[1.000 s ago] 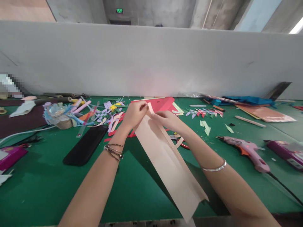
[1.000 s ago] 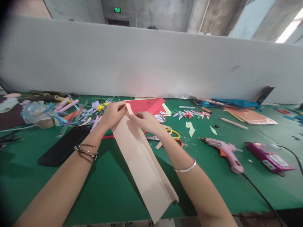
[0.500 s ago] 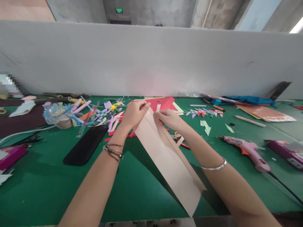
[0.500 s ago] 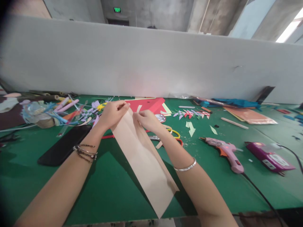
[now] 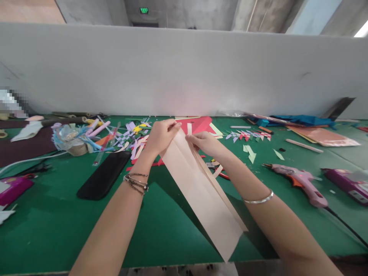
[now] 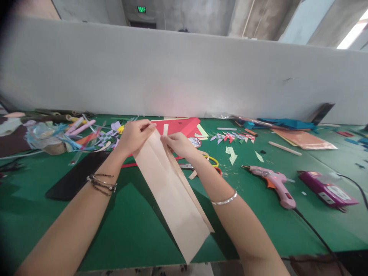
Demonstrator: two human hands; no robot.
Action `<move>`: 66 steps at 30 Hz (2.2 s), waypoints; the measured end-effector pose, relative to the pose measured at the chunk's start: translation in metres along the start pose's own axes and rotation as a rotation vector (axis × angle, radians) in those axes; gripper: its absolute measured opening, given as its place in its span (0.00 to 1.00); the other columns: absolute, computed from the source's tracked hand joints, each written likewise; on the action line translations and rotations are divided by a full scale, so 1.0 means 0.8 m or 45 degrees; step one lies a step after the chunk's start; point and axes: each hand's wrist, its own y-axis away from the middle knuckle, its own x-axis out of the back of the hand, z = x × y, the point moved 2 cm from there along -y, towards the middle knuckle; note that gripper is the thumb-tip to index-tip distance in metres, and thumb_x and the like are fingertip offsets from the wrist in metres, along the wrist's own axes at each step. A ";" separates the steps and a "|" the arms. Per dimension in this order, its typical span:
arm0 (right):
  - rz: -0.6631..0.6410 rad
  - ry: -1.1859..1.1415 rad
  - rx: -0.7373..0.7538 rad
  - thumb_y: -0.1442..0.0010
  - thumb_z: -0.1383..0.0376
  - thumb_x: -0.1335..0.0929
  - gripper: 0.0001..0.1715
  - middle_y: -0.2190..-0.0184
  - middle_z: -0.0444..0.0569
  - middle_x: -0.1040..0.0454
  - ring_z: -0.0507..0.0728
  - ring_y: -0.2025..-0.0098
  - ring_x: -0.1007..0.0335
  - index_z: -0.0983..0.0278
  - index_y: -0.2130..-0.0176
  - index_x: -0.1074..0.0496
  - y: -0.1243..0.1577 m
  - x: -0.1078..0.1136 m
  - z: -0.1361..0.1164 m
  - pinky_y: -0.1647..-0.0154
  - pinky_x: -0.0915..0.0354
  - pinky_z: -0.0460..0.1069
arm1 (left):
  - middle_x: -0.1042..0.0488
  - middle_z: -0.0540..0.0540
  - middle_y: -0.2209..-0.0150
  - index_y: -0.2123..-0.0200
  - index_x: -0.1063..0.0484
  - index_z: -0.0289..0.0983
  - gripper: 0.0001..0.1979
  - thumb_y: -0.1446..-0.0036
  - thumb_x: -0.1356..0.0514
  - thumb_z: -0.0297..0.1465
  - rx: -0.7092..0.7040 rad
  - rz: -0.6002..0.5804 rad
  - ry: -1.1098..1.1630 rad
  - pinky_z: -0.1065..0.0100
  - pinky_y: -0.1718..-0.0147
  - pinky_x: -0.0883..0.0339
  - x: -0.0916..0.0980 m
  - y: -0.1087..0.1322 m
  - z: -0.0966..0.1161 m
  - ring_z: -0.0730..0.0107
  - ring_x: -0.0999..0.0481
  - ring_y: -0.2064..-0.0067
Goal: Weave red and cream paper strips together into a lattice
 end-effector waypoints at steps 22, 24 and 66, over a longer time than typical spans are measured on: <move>-0.019 0.373 -0.018 0.47 0.58 0.37 0.24 0.87 0.38 0.55 0.45 0.84 0.59 0.63 0.85 0.54 0.010 0.002 -0.006 0.83 0.60 0.46 | 0.47 0.54 0.84 0.83 0.44 0.37 0.15 0.46 0.49 0.33 0.025 0.067 -0.053 0.70 0.80 0.53 0.010 -0.001 -0.006 0.75 0.47 0.80; -0.024 0.380 0.020 0.46 0.60 0.39 0.22 0.87 0.38 0.55 0.45 0.84 0.60 0.63 0.84 0.53 0.008 0.003 -0.005 0.82 0.60 0.46 | 0.47 0.54 0.84 0.83 0.44 0.37 0.15 0.46 0.49 0.33 0.024 0.074 -0.040 0.70 0.80 0.53 0.011 -0.001 -0.006 0.75 0.46 0.80; -0.053 0.263 0.007 0.44 0.61 0.39 0.21 0.87 0.38 0.47 0.46 0.83 0.53 0.64 0.85 0.44 -0.002 0.009 0.007 0.80 0.54 0.45 | 0.45 0.54 0.85 0.83 0.40 0.37 0.15 0.47 0.49 0.35 0.049 0.174 -0.117 0.70 0.79 0.52 0.024 -0.002 -0.018 0.75 0.45 0.80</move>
